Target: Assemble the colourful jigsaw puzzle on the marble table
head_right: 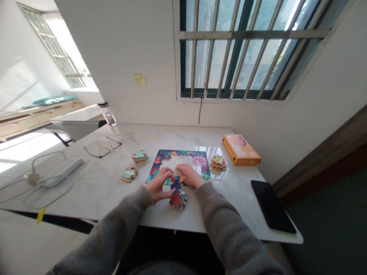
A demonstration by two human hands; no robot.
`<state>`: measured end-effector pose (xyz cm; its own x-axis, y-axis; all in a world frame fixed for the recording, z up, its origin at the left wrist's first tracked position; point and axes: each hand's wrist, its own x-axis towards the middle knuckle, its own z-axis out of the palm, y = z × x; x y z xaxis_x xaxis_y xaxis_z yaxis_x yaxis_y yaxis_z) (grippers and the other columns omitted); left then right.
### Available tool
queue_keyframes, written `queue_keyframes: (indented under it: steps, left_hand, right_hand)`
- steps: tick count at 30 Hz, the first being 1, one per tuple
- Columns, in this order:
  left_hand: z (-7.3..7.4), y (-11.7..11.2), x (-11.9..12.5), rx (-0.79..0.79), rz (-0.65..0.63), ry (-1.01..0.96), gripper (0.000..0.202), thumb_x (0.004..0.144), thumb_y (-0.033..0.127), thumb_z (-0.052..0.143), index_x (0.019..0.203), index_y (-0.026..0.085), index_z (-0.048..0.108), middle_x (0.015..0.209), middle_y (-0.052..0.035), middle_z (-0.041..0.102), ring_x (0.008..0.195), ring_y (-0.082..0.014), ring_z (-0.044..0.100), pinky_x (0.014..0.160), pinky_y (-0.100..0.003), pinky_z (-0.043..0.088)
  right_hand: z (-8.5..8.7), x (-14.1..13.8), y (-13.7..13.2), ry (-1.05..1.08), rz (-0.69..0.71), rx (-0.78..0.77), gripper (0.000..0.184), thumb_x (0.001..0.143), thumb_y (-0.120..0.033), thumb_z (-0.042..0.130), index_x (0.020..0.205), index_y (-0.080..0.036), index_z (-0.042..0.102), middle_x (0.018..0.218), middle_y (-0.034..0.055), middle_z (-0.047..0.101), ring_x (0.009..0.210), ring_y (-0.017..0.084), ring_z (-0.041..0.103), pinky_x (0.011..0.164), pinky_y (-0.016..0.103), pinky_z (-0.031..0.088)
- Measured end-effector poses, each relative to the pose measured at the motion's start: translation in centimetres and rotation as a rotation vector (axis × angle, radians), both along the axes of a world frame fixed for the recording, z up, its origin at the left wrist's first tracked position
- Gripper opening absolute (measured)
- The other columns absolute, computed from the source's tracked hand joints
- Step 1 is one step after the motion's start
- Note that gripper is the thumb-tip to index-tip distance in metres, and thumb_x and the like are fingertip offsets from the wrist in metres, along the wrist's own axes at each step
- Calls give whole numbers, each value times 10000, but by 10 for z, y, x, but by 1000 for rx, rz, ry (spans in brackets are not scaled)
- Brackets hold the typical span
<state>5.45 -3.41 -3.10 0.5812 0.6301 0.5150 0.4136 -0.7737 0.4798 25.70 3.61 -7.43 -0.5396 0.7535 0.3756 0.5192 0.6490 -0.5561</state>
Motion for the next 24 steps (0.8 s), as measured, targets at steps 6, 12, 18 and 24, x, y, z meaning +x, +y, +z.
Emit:
queue_keyframes:
  steps: [6, 12, 18, 24]
  left_hand:
    - [-1, 52, 5, 184, 261, -123, 243, 744, 160, 700, 921, 209, 540, 1009, -66, 519, 1007, -250, 503, 930, -428, 462]
    - [-22, 61, 6, 162, 319, -147, 250, 739, 173, 711, 923, 205, 545, 1015, -58, 517, 1008, -240, 511, 937, -423, 465]
    - [-30, 59, 3, 122, 324, -172, 238, 750, 194, 705, 937, 210, 560, 1034, -66, 500, 1034, -245, 520, 938, -433, 475]
    - [-35, 63, 2, 76, 219, -227, 246, 775, 256, 706, 974, 206, 569, 1025, -51, 484, 939, -191, 535, 773, -313, 522]
  right_hand:
    - [10, -2, -3, 18, -6, -5, 292, 877, -53, 470, 1011, -166, 703, 1055, 94, 717, 1038, 217, 635, 949, 361, 487]
    - [14, 4, 2, 217, -333, 36, 313, 893, -83, 427, 981, -181, 711, 942, 68, 742, 938, 217, 656, 919, 368, 467]
    - [25, -2, -7, 440, -219, -92, 277, 939, -301, 501, 1137, -193, 661, 868, 37, 712, 848, 195, 659, 839, 343, 502]
    - [18, -13, -11, 586, -88, -193, 327, 911, -357, 577, 1181, -181, 634, 756, -8, 603, 703, 145, 593, 698, 275, 495]
